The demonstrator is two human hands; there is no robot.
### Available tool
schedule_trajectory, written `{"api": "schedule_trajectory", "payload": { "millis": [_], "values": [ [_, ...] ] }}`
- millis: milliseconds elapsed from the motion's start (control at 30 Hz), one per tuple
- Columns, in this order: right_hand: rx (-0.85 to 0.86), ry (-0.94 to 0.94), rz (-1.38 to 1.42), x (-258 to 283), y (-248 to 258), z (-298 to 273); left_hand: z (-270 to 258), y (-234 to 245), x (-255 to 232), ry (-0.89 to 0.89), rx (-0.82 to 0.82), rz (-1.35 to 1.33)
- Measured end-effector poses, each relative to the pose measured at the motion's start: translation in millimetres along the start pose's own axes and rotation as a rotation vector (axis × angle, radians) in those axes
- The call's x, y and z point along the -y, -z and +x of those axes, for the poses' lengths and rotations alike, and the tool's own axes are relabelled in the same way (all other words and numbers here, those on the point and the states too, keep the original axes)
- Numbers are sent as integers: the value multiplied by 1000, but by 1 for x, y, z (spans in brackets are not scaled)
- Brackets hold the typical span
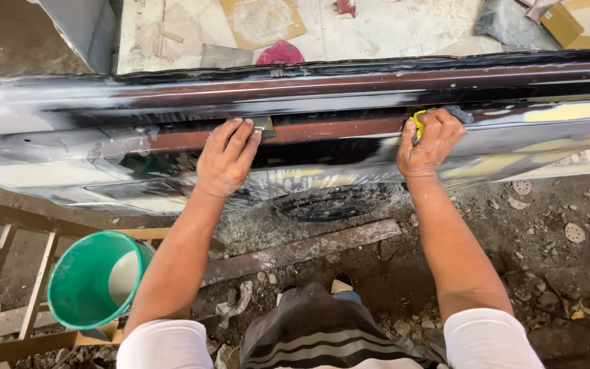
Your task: The person scrubs a car bumper with a yellow sponge and a sanding block, repeatedly dipping the tools into a green bucket of water. They alternate between scrubbing the surface and rinsing the tools to clean the bumper.
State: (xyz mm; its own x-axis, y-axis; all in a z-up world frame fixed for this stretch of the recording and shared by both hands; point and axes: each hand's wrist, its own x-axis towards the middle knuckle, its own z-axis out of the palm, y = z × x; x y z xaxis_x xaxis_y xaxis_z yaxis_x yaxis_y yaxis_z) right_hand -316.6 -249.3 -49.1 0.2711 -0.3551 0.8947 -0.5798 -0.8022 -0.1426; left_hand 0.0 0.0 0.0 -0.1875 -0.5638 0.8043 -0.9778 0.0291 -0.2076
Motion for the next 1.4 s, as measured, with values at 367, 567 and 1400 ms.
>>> {"api": "schedule_trajectory", "payload": {
  "millis": [367, 567, 1400],
  "values": [
    [-20, -38, -17, 4, -3, 0, 10, -32, -11, -117, 36, -44],
    [17, -9, -24, -3, -1, -4, 9, -32, -10, -215, 125, -105],
    [-23, 54, 5, -12, 8, 2, 92, -126, -141, -167, 76, -281]
  ]
}}
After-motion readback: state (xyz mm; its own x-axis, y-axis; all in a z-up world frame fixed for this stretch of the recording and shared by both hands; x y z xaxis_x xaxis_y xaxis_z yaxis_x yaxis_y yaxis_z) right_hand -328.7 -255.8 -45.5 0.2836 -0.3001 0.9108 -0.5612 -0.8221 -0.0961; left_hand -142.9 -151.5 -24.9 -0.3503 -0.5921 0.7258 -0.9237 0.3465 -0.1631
